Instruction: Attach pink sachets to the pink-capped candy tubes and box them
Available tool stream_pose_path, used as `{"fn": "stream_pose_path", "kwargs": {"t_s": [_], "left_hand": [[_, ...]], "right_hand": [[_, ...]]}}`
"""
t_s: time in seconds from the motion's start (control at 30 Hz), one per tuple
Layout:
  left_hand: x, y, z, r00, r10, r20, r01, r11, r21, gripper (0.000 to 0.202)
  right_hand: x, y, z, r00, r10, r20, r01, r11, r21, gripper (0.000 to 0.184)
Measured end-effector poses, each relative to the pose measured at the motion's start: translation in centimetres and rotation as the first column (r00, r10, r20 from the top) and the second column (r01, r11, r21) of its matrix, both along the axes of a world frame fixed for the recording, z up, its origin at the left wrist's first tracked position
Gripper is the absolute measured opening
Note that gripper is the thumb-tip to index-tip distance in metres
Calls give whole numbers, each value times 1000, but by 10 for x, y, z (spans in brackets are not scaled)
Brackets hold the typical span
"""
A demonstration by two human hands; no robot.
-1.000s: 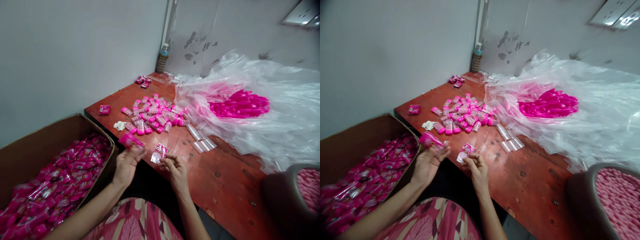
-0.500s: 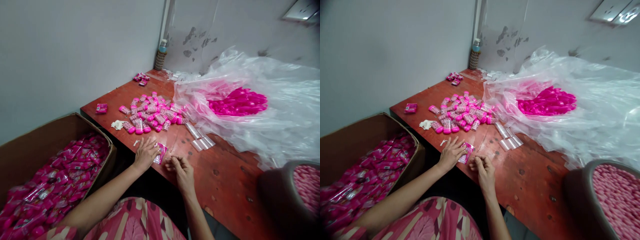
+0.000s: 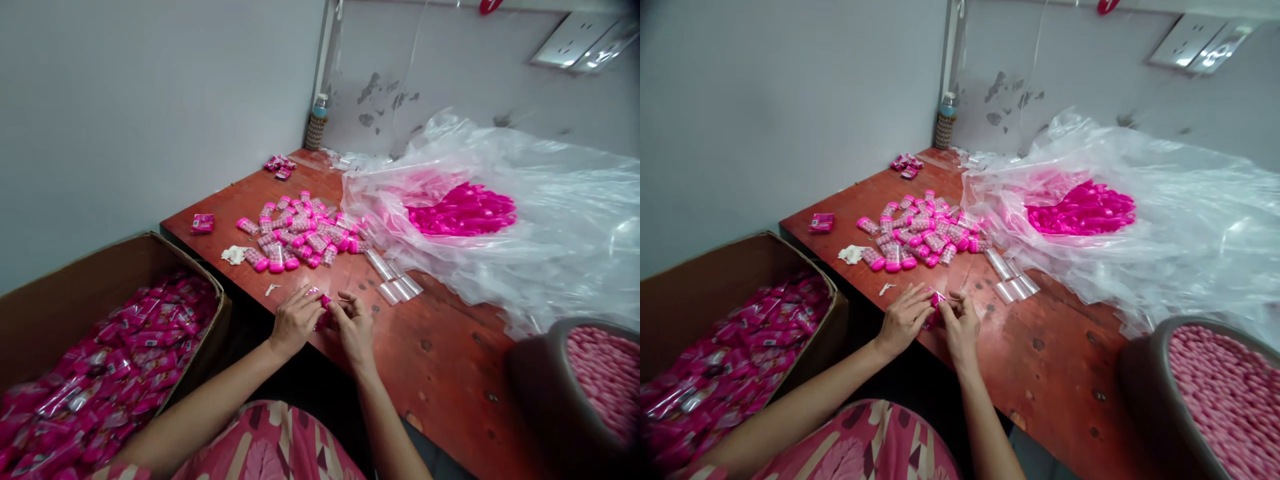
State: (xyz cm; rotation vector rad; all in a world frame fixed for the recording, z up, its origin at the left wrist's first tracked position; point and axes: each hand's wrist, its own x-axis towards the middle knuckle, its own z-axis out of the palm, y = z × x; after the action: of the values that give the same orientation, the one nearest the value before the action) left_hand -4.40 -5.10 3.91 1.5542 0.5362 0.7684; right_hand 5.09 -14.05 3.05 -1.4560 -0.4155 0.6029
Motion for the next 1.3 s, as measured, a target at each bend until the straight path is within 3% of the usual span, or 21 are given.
{"fn": "stream_pose_path", "kwargs": {"t_s": [0.2,0.43,0.57,0.67,0.73,0.8,0.83,0.9,1.0,1.03,1.13,1.3], "left_hand": [[-1,7,2,999,37,32,-32,992,-126,18],[2,6,0,999,-7,38,10,996,-85,19],[1,13,-3,998,51,-22,-55,973,-223,35],[-1,24,-8,989,-99,-110,70,967,-246,20],[-3,30,-11,967,-203,-156,160,955,-251,27],[-5,33,-13,964,-206,-166,141,931,-335,29],[-6,33,-12,969,-186,-160,110,912,-395,29],[-6,31,-10,978,-154,-142,59,855,-516,28],[-8,26,-6,989,-93,-115,-2,769,-639,26],[-8,25,-5,992,-64,-108,-24,747,-664,26],[-12,25,-3,996,23,-89,-81,677,-731,27],[-18,32,-1,996,93,-4,-54,541,-839,18]], "right_hand": [[6,4,7,989,76,-125,-75,997,14,32],[-5,10,9,999,35,0,-35,998,-52,30],[2,11,8,996,78,32,-75,993,-92,26],[10,13,10,969,210,129,-189,970,-154,27],[18,18,13,925,312,217,-265,939,-217,27],[29,28,18,861,375,343,-271,910,-315,27],[35,36,20,818,383,430,-217,896,-387,29],[49,54,24,687,399,607,25,822,-568,34],[66,85,26,541,485,688,350,614,-708,39],[70,94,26,532,503,681,386,572,-724,41],[79,108,23,540,525,658,394,533,-749,39],[88,88,19,519,597,612,361,496,-790,26]]}}
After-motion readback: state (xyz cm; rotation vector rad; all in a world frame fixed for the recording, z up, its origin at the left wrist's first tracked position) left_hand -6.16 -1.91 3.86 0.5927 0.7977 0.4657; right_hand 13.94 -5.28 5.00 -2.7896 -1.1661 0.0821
